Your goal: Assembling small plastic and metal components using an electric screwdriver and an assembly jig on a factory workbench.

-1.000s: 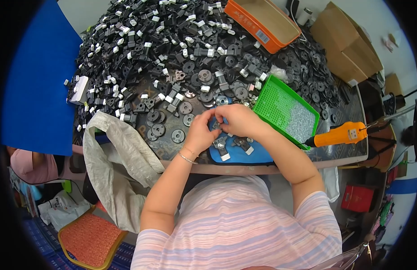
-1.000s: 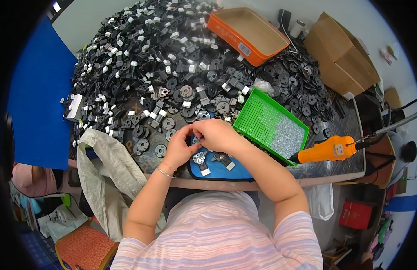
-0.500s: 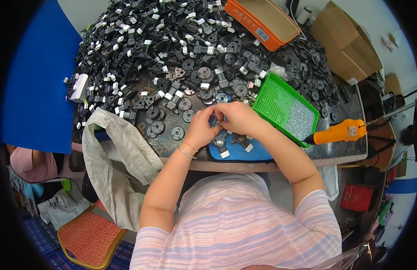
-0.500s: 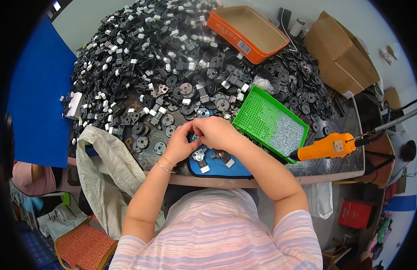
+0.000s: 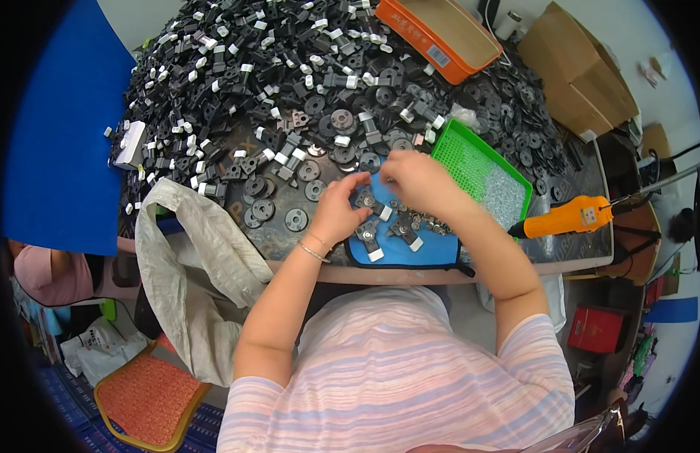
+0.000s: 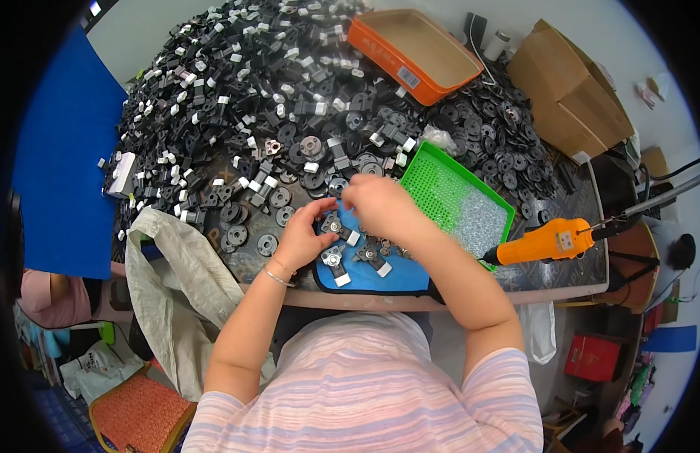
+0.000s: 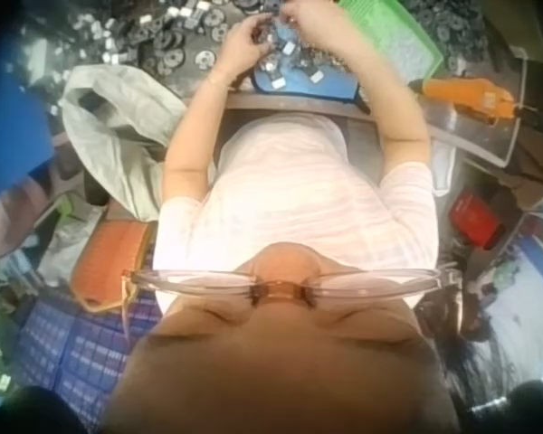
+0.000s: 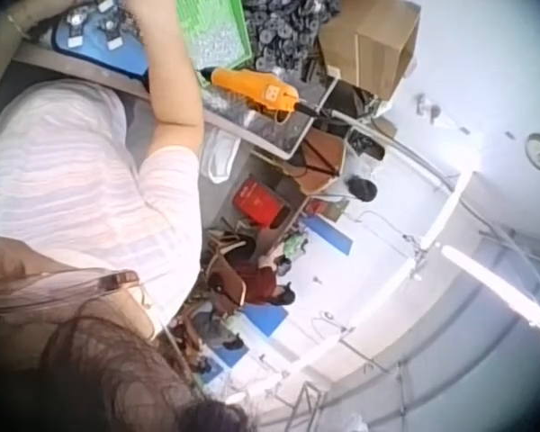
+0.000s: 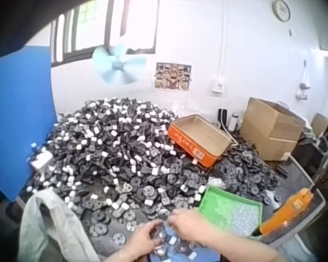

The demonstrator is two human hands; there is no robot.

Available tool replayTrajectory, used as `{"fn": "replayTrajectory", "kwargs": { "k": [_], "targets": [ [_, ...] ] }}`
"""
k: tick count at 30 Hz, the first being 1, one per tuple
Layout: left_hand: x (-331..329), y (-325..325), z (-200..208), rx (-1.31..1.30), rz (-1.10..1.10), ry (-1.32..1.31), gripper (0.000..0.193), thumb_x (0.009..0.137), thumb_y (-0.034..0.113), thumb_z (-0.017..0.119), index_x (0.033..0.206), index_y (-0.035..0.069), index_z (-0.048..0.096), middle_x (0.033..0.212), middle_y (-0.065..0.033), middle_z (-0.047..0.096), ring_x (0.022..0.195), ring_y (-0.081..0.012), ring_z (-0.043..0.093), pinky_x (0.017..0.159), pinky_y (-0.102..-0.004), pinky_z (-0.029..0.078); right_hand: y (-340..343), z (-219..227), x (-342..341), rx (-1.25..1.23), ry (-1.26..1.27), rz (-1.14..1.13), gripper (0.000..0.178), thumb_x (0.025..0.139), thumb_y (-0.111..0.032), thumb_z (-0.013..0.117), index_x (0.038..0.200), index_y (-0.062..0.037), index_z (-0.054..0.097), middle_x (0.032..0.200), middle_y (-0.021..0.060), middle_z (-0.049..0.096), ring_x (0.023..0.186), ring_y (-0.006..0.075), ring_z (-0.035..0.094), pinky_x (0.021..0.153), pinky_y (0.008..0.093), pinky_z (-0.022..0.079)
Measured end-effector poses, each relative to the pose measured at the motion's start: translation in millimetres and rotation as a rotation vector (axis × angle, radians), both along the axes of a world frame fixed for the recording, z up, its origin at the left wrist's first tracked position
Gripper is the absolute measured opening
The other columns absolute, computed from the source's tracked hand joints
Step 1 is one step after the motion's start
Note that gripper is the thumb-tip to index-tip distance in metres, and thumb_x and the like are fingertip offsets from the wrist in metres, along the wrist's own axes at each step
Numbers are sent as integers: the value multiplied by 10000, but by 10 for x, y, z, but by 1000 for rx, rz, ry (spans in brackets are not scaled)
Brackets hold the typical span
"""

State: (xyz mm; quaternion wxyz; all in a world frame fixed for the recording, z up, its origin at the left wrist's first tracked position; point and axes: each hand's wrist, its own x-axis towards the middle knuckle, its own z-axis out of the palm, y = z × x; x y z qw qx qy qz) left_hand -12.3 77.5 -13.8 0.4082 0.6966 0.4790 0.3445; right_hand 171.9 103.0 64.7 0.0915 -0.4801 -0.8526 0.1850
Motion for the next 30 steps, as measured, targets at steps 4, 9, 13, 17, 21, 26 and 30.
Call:
{"fn": "replayTrajectory", "kwargs": {
  "k": [4, 9, 13, 17, 21, 26, 30],
  "targets": [
    [7, 8, 21, -7, 8, 40, 625, 621, 65, 759, 1209, 98, 548, 1107, -78, 632, 970, -278, 560, 851, -358, 474, -99, -167, -95, 21, 100, 148, 118, 717, -73, 678, 831, -103, 677, 854, 76, 582, 848, 278, 591, 729, 379, 492],
    [-81, -23, 89, -145, -16, -32, 698, 637, 43, 744, 1281, 109, 485, 1169, -132, 576, 1030, -302, 555, 884, -358, 463, -65, -179, -156, 25, 217, 88, 133, 720, -51, 658, 843, -96, 638, 831, 82, 593, 840, 283, 593, 714, 384, 493],
    [-427, -61, 405, 53, 66, 5, 680, 643, -33, 696, 1276, 73, 471, 1251, -141, 525, 1115, -310, 523, 948, -357, 432, 33, -151, -95, 156, 99, 54, 133, 739, -68, 612, 862, -103, 648, 844, 55, 605, 887, 264, 595, 744, 390, 481],
    [-694, -89, 323, 264, 191, 267, 512, 630, 5, 718, 1117, 65, 570, 1152, -117, 573, 1067, -307, 526, 890, -386, 439, 171, -154, -168, 173, -98, 46, 193, 746, -50, 553, 861, -123, 690, 860, 50, 613, 952, 246, 586, 801, 378, 448],
    [-556, -151, 276, 292, 208, 552, 409, 624, 132, 761, 1008, 82, 627, 1036, -70, 611, 978, -284, 537, 839, -376, 407, 215, -165, -397, 181, -39, 150, 203, 722, -34, 564, 856, -121, 689, 871, 51, 627, 926, 250, 597, 780, 381, 466],
    [-532, -18, 145, 451, 144, 589, 320, 703, 82, 672, 1019, 65, 621, 993, -60, 617, 939, -250, 544, 822, -366, 417, 257, -114, -462, 285, 33, 104, 179, 727, -40, 599, 879, -99, 672, 844, 65, 621, 866, 271, 595, 752, 387, 482],
    [-504, 7, 136, 504, 85, 681, 266, 758, 83, 600, 1022, 54, 619, 903, -76, 598, 906, -261, 544, 774, -347, 445, 227, -45, -224, 453, 182, -45, 210, 700, -11, 652, 895, -88, 640, 853, 68, 618, 831, 283, 587, 721, 391, 473]
  ]
}}
